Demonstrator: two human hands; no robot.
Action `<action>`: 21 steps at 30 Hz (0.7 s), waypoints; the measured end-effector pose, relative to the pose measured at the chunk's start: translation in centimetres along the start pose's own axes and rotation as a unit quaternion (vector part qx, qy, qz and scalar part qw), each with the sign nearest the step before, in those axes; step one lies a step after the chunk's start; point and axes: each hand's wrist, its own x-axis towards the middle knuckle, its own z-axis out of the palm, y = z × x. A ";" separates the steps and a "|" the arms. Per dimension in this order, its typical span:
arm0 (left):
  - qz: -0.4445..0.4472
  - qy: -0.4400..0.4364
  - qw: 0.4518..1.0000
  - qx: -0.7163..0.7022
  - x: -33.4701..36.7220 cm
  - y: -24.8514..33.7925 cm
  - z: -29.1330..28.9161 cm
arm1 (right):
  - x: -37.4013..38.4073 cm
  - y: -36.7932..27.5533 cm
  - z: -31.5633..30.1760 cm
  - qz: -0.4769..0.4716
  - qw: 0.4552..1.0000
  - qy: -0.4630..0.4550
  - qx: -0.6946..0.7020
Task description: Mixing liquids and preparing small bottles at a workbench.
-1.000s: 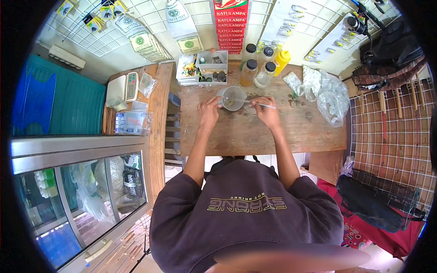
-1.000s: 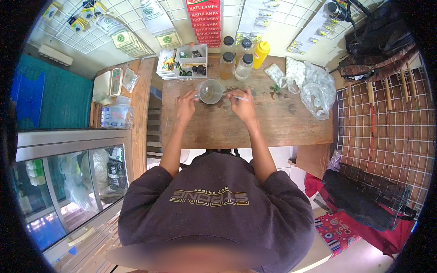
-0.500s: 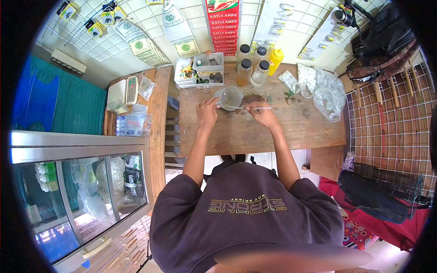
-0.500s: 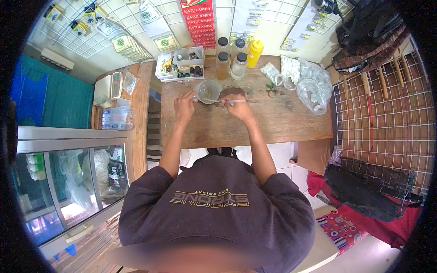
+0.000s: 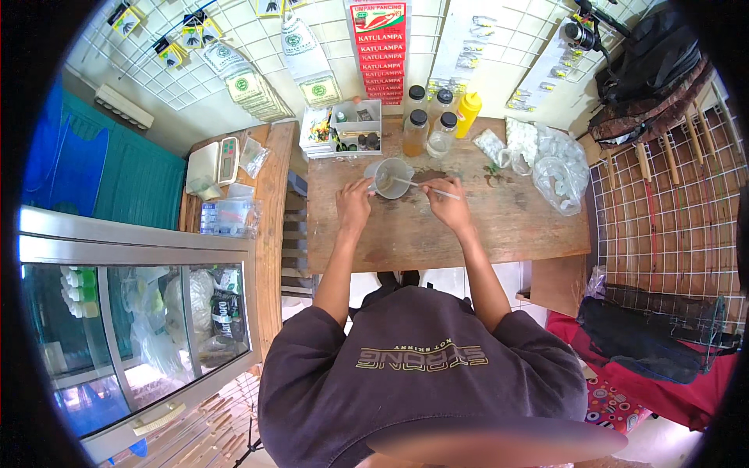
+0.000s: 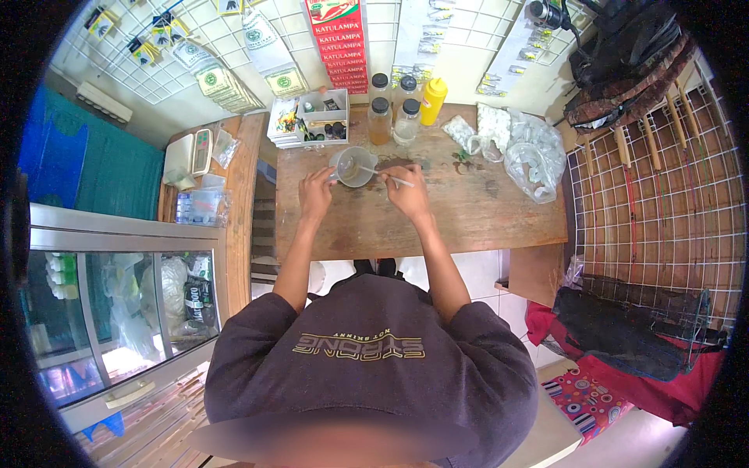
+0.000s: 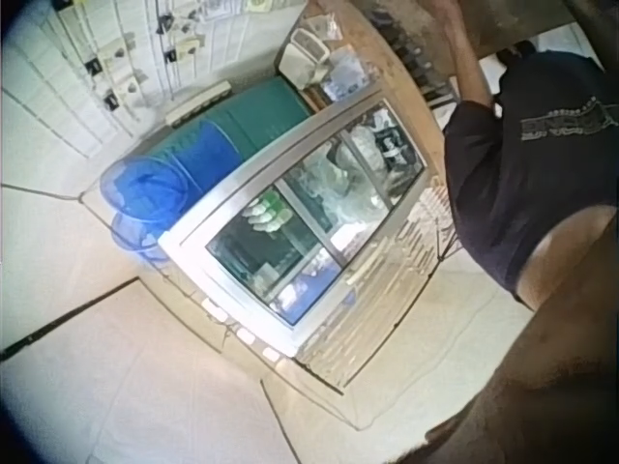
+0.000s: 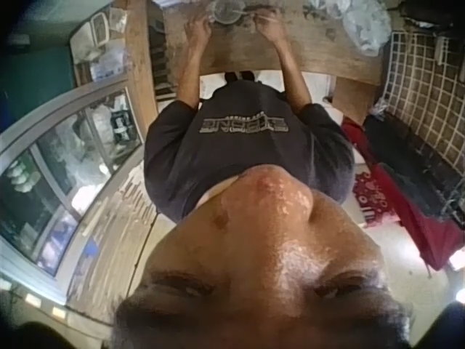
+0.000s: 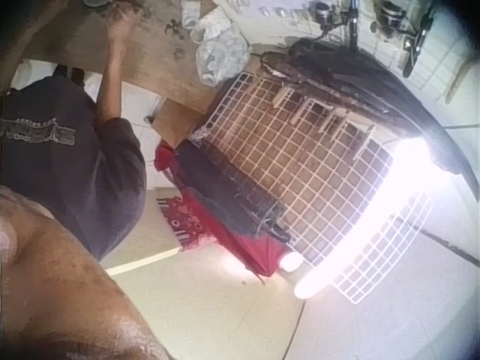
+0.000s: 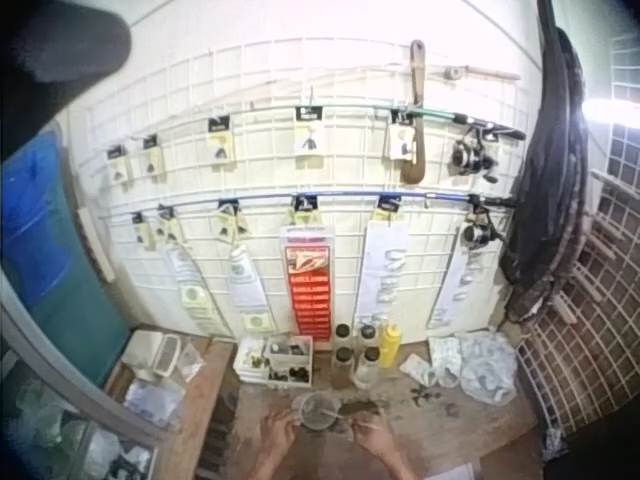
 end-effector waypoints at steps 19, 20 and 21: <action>-0.030 -0.006 1.000 -0.001 -0.3 0.3 0.0 | 0.8 -0.7 -0.2 0.008 0.999 -0.031 0.018; -0.032 -0.008 0.999 0.000 -0.2 0.3 0.0 | 1.0 -0.7 -0.4 0.027 0.994 -0.086 0.057; -0.032 -0.008 0.999 0.000 -0.2 0.2 0.1 | 0.9 -0.7 -0.2 0.027 0.994 -0.086 0.057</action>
